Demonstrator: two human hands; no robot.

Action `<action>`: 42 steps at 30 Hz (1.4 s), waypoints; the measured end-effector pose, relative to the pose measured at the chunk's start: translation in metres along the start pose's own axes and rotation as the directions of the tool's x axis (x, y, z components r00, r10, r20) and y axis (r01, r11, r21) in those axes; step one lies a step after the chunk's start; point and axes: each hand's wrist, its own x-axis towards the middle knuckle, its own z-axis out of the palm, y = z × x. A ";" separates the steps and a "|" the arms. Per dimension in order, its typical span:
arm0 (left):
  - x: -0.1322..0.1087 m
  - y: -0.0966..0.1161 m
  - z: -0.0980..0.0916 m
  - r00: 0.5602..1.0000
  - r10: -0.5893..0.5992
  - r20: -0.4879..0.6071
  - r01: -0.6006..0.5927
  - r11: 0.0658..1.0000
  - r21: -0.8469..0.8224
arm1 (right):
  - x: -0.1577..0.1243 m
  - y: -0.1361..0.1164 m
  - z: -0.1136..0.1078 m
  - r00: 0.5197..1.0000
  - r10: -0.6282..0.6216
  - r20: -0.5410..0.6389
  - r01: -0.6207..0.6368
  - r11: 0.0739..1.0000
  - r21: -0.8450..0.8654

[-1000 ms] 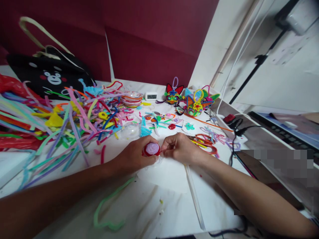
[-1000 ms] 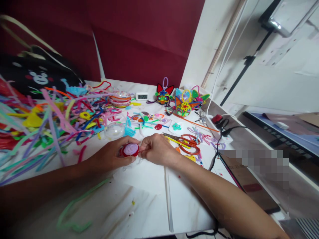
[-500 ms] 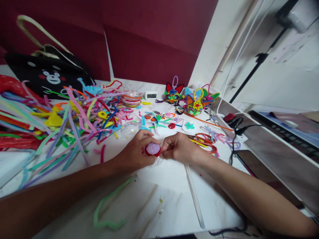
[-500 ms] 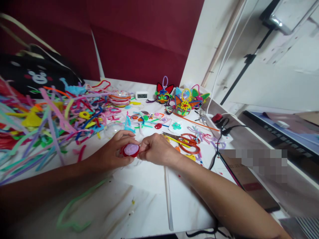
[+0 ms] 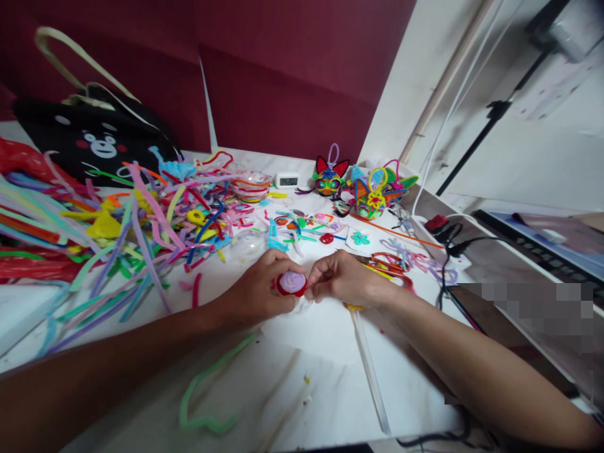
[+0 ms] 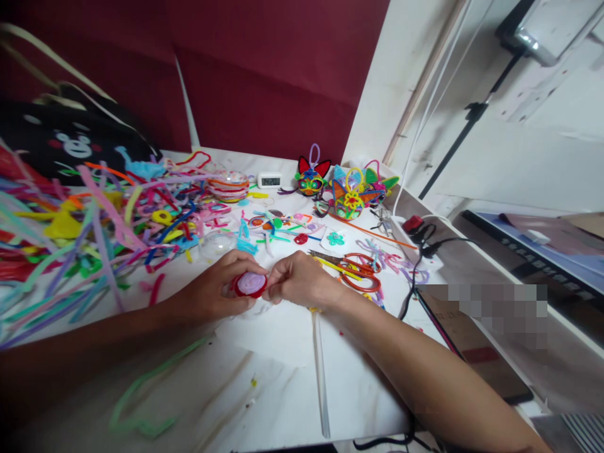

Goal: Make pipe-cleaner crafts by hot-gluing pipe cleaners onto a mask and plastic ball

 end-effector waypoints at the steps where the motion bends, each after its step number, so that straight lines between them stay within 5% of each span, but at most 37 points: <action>1: 0.000 0.000 0.000 1.000 -0.005 0.002 0.005 1.000 -0.004 | 0.000 0.000 0.000 1.000 0.001 0.001 -0.001 1.000 -0.011; 11: 0.003 0.001 -0.001 1.000 0.023 0.016 -0.023 1.000 -0.004 | -0.008 -0.015 0.002 0.967 -0.157 -0.199 0.085 0.941 -0.327; 18: 0.001 -0.003 0.005 0.995 -0.086 -0.043 0.082 0.993 -0.085 | -0.005 -0.011 0.002 0.966 -0.192 -0.175 0.139 0.952 -0.274; 30: -0.001 0.005 0.010 0.989 -0.005 -0.146 0.010 0.999 0.030 | -0.002 -0.014 0.005 0.966 -0.201 -0.164 0.142 0.938 -0.315; 38: -0.002 0.006 0.009 0.987 0.013 -0.161 -0.002 0.998 0.066 | -0.031 -0.018 -0.015 0.961 -0.219 -0.168 0.088 0.821 -0.564; 42: -0.003 0.006 0.009 0.987 0.003 -0.162 0.004 0.999 0.047 | -0.063 0.001 -0.027 0.967 -0.212 -0.137 0.041 0.666 -0.745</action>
